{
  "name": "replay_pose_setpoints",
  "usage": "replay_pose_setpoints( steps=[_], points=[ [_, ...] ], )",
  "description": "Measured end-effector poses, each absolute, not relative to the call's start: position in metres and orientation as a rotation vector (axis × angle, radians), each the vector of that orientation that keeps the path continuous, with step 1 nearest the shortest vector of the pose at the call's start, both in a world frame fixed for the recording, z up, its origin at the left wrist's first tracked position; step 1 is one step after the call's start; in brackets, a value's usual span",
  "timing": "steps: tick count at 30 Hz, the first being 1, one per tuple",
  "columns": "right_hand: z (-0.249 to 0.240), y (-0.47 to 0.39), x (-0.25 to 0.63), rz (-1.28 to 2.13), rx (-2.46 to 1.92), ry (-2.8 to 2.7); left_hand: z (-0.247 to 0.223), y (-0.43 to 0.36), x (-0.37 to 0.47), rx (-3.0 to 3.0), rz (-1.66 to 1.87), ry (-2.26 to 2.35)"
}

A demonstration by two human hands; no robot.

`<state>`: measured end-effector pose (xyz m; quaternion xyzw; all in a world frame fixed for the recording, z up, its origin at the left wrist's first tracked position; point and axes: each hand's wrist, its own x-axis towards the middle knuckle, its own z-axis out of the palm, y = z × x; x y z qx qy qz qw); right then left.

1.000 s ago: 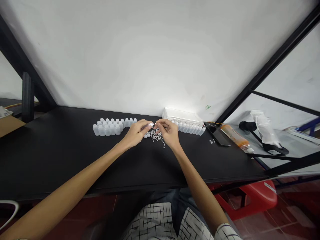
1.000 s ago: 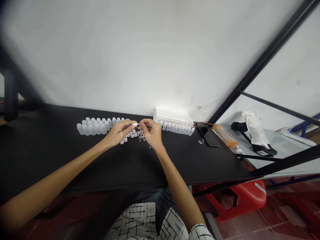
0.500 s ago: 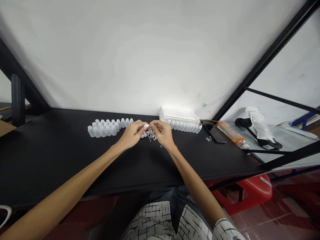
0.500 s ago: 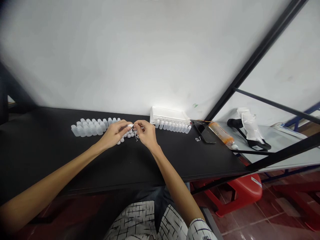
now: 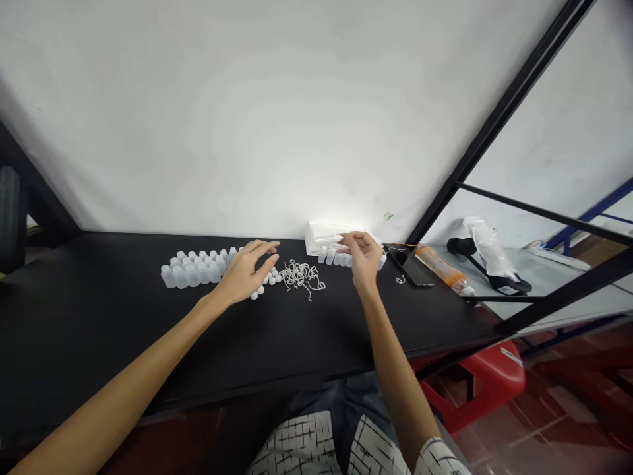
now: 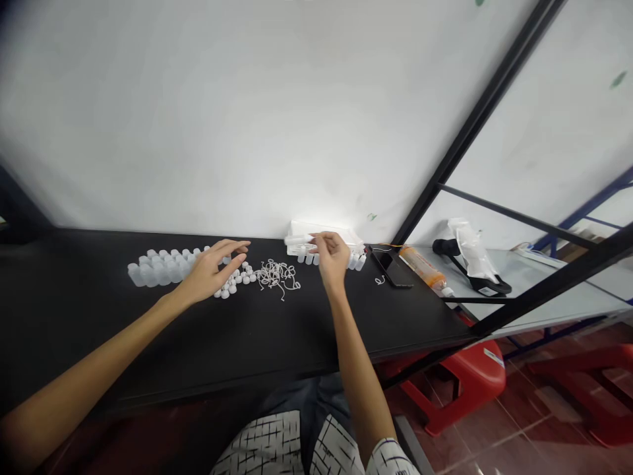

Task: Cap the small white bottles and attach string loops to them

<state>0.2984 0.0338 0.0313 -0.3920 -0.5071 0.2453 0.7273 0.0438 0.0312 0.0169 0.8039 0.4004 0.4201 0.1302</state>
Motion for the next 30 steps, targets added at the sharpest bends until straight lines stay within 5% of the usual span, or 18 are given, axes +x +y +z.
replay_pose_setpoints(
  steps=[7, 13, 30],
  points=[
    [0.016, 0.023, 0.396, 0.027, -1.113, -0.839, 0.010, 0.043, 0.035, 2.569, 1.262, 1.239],
    [0.001, 0.013, 0.432, -0.456, -1.792, -0.961, 0.010, 0.044, 0.034, 2.607, 1.238, 1.274],
    [-0.003, 0.025, 0.418, -0.625, -2.233, -1.371, 0.004, 0.058, 0.020, 2.656, 1.086, 1.442]
  ],
)
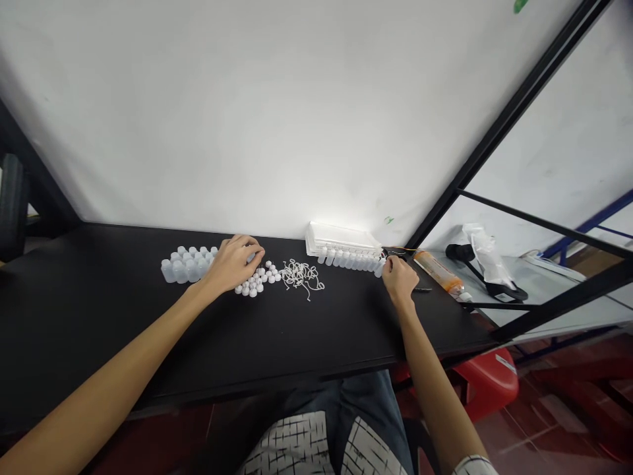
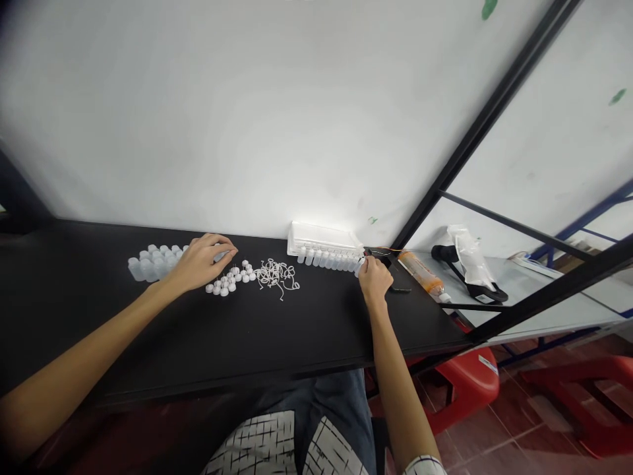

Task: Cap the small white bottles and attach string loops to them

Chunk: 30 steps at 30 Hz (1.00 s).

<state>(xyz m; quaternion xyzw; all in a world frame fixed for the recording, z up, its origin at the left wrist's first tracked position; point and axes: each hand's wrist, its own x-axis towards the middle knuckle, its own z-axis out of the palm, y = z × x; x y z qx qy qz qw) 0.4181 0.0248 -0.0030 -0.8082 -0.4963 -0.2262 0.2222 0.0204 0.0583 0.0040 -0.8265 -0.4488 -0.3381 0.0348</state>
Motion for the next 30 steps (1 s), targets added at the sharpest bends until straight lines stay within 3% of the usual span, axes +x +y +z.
replay_pose_setpoints(
  steps=[12, 18, 30],
  points=[
    [-0.012, 0.030, 0.422, -0.816, -1.935, -1.349, 0.034, 0.072, -0.025, -2.375, -0.992, -1.660],
    [-0.004, 0.031, 0.397, -1.003, -1.641, -1.371, 0.013, 0.079, -0.024, -2.382, -0.858, -1.599],
    [0.003, 0.056, 0.284, -0.549, -1.385, -1.829, -0.009, 0.091, 0.009, -2.466, -0.831, -1.386]
  ],
)
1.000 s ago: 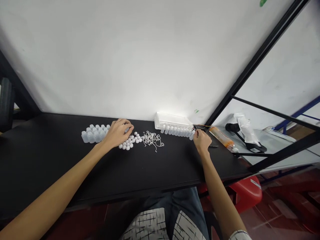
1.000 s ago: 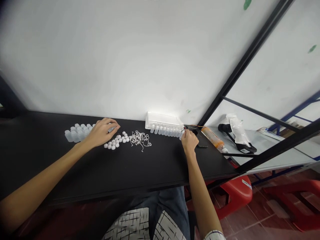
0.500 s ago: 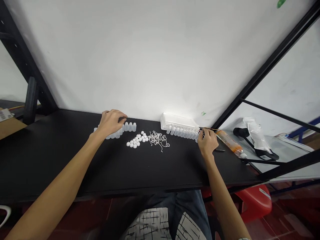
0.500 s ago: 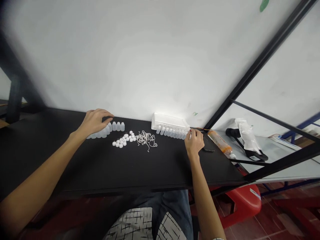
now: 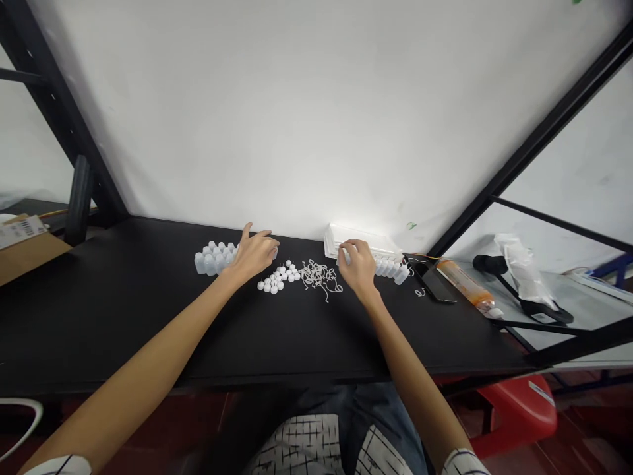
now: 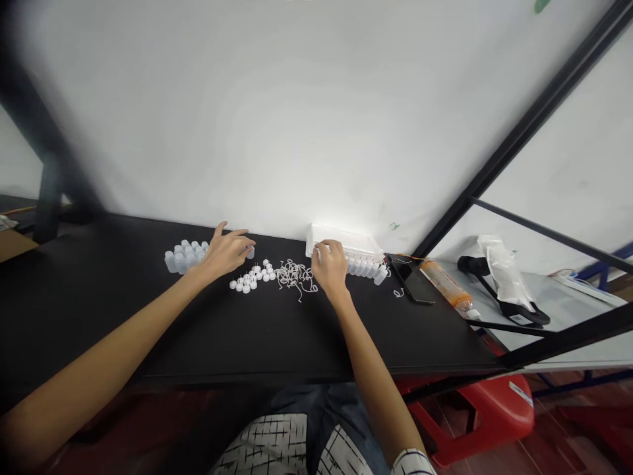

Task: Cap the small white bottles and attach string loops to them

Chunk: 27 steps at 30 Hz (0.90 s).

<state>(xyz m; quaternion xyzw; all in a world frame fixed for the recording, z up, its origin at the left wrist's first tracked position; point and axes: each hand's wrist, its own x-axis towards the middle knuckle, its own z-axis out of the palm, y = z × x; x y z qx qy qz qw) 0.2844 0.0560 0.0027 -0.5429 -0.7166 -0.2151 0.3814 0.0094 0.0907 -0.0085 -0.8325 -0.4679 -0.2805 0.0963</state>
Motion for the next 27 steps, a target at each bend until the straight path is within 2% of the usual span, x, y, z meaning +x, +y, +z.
replay_pose_setpoints(
  steps=[7, 12, 18, 27],
  points=[
    [-0.003, 0.047, 0.262, -0.220, -1.508, -2.096, 0.006, 0.080, 0.018, -2.431, -1.212, -1.372],
    [-0.008, 0.046, 0.264, -0.084, -1.645, -2.128, 0.027, 0.061, 0.027, -2.454, -1.781, -1.528],
    [-0.012, 0.048, 0.269, 0.074, -1.593, -2.004, 0.036, 0.047, 0.034, -2.576, -2.573, -1.596],
    [-0.011, 0.046, 0.273, 0.180, -1.541, -1.763, 0.037, 0.039, 0.041, -2.521, -2.927, -1.710]
  ],
)
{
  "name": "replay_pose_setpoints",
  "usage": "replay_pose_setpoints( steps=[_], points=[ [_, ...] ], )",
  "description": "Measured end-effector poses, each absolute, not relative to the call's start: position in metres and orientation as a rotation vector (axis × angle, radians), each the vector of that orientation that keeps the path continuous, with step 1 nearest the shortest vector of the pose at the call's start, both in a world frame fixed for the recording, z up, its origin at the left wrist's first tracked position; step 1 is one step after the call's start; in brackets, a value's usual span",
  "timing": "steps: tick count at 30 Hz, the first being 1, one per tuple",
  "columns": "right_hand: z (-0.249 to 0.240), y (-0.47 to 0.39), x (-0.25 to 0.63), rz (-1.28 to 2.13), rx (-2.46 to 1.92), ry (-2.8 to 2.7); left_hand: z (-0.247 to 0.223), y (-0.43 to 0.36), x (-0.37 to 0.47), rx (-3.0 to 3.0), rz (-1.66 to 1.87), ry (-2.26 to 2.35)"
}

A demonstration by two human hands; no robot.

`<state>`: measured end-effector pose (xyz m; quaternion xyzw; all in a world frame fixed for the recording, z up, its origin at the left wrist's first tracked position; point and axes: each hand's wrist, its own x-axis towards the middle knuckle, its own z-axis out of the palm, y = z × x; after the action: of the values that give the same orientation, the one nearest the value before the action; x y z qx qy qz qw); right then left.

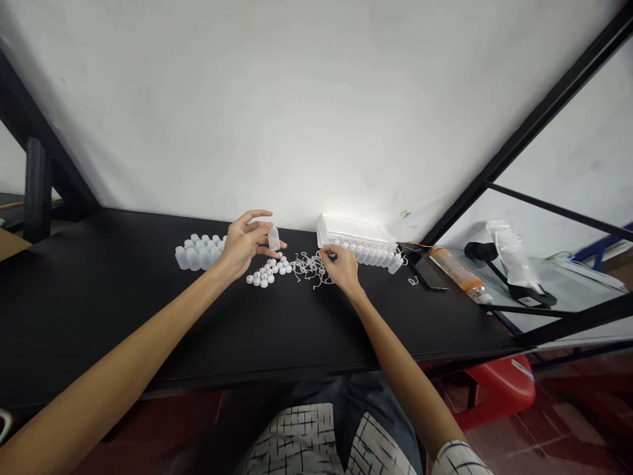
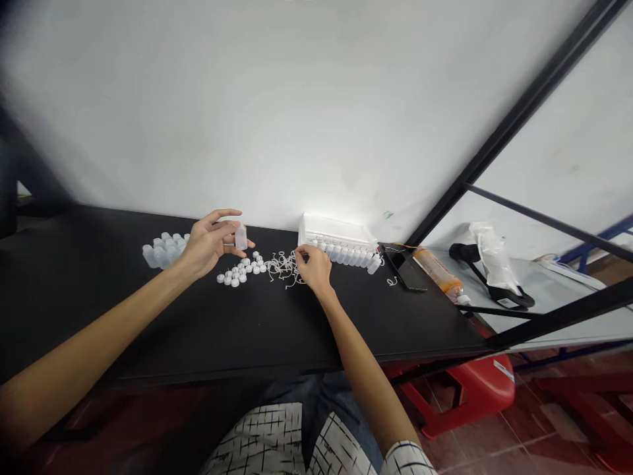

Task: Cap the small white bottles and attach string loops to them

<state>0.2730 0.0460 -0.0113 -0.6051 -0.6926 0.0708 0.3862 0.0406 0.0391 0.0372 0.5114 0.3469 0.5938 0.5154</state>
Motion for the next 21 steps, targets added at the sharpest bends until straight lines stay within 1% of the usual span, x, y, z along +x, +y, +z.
replay_pose_setpoints(
  steps=[3, 8, 11, 16, 21],
  points=[
    [-0.011, 0.047, 0.275, 0.284, -1.484, -1.677, 0.035, 0.040, 0.041, 1.206, 1.414, 0.820],
    [-0.007, 0.049, 0.278, 0.556, -1.137, -1.390, 0.032, 0.038, 0.045, 1.272, 1.337, 0.810],
    [-0.002, 0.045, 0.278, 0.711, -1.009, -1.281, 0.028, 0.036, 0.050, 1.371, 1.243, 0.825],
    [0.005, 0.034, 0.269, 0.944, -0.947, -1.315, 0.018, 0.032, 0.054, 1.590, 1.052, 0.909],
    [0.005, 0.026, 0.258, 1.052, -0.925, -1.416, 0.013, 0.030, 0.058, 1.723, 0.982, 0.837]
  ],
)
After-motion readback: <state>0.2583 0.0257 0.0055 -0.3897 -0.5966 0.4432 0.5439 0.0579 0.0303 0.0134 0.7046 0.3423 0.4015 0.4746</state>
